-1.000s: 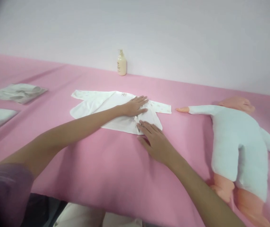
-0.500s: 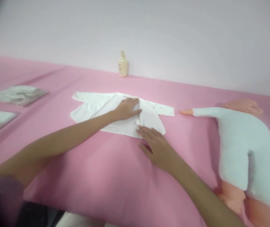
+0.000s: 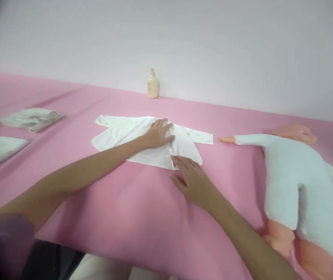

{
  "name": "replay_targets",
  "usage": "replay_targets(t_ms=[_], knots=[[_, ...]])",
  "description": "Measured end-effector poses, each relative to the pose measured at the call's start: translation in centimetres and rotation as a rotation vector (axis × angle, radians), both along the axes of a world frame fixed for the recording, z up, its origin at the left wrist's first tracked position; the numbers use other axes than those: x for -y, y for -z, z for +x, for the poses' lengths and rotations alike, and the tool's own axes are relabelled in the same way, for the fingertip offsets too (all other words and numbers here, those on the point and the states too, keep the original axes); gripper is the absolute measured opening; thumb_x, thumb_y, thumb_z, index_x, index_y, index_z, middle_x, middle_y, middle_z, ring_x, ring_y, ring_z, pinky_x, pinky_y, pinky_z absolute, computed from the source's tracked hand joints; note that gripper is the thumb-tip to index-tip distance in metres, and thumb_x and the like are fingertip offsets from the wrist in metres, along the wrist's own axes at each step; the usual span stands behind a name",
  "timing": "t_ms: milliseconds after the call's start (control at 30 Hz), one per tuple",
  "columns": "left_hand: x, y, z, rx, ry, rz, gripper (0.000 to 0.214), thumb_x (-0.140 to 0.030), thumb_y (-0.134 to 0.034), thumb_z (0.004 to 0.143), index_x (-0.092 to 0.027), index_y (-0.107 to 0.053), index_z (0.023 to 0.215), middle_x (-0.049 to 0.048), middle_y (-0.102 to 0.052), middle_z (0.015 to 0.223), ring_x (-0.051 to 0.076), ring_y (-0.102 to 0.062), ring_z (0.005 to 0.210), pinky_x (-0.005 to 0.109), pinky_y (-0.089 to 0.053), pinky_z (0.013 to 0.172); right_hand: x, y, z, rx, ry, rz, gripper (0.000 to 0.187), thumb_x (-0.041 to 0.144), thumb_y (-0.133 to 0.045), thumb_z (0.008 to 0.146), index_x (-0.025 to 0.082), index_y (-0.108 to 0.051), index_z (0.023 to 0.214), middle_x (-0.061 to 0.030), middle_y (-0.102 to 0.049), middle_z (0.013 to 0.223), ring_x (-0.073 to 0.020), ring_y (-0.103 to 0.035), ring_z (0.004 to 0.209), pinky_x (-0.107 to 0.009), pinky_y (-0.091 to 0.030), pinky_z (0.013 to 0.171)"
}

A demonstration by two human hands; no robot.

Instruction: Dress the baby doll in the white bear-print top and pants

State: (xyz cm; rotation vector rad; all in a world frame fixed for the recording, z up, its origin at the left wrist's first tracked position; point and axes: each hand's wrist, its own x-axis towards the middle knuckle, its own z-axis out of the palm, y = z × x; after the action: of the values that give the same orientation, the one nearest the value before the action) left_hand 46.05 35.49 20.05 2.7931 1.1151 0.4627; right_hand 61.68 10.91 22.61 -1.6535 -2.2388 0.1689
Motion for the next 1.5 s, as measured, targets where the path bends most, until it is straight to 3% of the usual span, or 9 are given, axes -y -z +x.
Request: replay_targets(t_ms=[167, 567, 700, 800, 967, 1200, 1333, 1433, 1500], knots=[[-0.3, -0.4, -0.8, -0.069, -0.04, -0.099, 0.093, -0.083, -0.027, 0.102, -0.026, -0.028, 0.175, 0.0096, -0.023, 0.183, 0.043, -0.021, 0.167, 0.062, -0.017, 0.135, -0.1, -0.1, 0.0, 0.009, -0.02, 0.013, 0.048, 0.043, -0.048, 0.113, 0.031, -0.053, 0.159, -0.0103, -0.058, 0.16, -0.0322, -0.056, 0.147, -0.056, -0.053, 0.118], [-1.9, -1.5, -0.2, -0.126, -0.041, -0.067, 0.091, -0.089, -0.035, 0.097, -0.036, -0.041, 0.169, 0.0127, -0.041, 0.174, 0.047, -0.037, 0.156, 0.072, -0.031, 0.123, -0.6, -0.4, 0.7, -0.066, -0.022, -0.059, 0.047, 0.051, -0.049, 0.111, 0.041, -0.055, 0.157, -0.0041, -0.057, 0.16, -0.0303, -0.05, 0.152, -0.056, -0.05, 0.122], [-1.9, -0.9, -1.1, -0.049, -0.027, -0.008, 0.08, -0.077, -0.033, 0.105, -0.034, -0.035, 0.172, 0.0113, -0.036, 0.177, 0.042, -0.04, 0.156, 0.066, -0.027, 0.128, -0.5, 0.1, 1.0, -0.144, 0.021, -0.043, 0.054, 0.052, -0.051, 0.111, 0.04, -0.046, 0.163, -0.0043, -0.048, 0.168, -0.0283, -0.044, 0.157, -0.054, -0.048, 0.125], [-3.1, -1.1, -3.4, 0.056, -0.01, 0.055, 0.071, -0.063, -0.03, 0.111, -0.026, -0.035, 0.172, 0.0121, -0.034, 0.178, 0.033, -0.038, 0.16, 0.055, -0.022, 0.134, -1.2, 0.4, 1.1, -0.199, 0.085, 0.059, 0.058, 0.054, -0.05, 0.111, 0.036, -0.041, 0.166, -0.0074, -0.042, 0.172, -0.0298, -0.038, 0.16, -0.053, -0.056, 0.117], [-6.8, -2.3, -8.1, 0.058, -0.157, -0.006, 0.061, -0.051, -0.03, 0.111, -0.019, -0.053, 0.158, 0.0136, -0.052, 0.167, 0.032, -0.045, 0.154, 0.054, -0.031, 0.13, -7.9, -0.1, 0.6, -0.16, 0.139, 0.194, 0.054, 0.055, -0.046, 0.11, 0.023, -0.058, 0.151, -0.0138, -0.061, 0.154, -0.0334, -0.05, 0.15, -0.058, -0.041, 0.127], [-8.8, -0.3, -10.3, 0.036, -0.163, -0.037, 0.056, -0.046, -0.036, 0.109, -0.024, -0.054, 0.157, 0.0089, -0.054, 0.166, 0.029, -0.047, 0.153, 0.05, -0.039, 0.127, -21.5, 0.8, -1.8, 0.087, 0.094, -0.002, 0.074, 0.054, -0.04, 0.109, 0.008, -0.042, 0.167, -0.0186, -0.038, 0.176, -0.0327, -0.033, 0.165, -0.049, -0.026, 0.136], [-8.9, 0.7, -10.4, 0.122, -0.184, 0.002, 0.06, -0.04, -0.036, 0.109, -0.023, -0.046, 0.166, 0.0094, -0.048, 0.171, 0.029, -0.043, 0.157, 0.05, -0.038, 0.13, -24.3, 2.9, -1.8, 0.101, 0.091, -0.015, 0.076, 0.058, -0.027, 0.112, 0.009, -0.039, 0.169, -0.0179, -0.035, 0.178, -0.0328, -0.029, 0.167, -0.053, -0.021, 0.137], [-8.7, 0.5, -10.2, 0.115, -0.017, 0.071, 0.066, -0.029, -0.034, 0.107, -0.025, -0.035, 0.173, 0.0052, -0.038, 0.178, 0.024, -0.036, 0.163, 0.048, -0.031, 0.134, -24.5, 4.0, -1.3, 0.131, 0.107, -0.003, 0.078, 0.059, -0.023, 0.112, 0.011, -0.036, 0.171, -0.016, -0.032, 0.179, -0.0324, -0.027, 0.168, -0.054, -0.019, 0.138], [-8.6, 0.1, -9.9, 0.044, 0.095, 0.082, 0.065, -0.024, -0.03, 0.107, -0.026, -0.04, 0.171, 0.0032, -0.041, 0.177, 0.022, -0.034, 0.164, 0.047, -0.024, 0.137, -24.4, 4.2, -1.1, 0.158, 0.116, -0.005, 0.078, 0.058, -0.023, 0.111, 0.01, -0.034, 0.172, -0.0154, -0.031, 0.18, -0.0318, -0.026, 0.168, -0.054, -0.019, 0.138]])
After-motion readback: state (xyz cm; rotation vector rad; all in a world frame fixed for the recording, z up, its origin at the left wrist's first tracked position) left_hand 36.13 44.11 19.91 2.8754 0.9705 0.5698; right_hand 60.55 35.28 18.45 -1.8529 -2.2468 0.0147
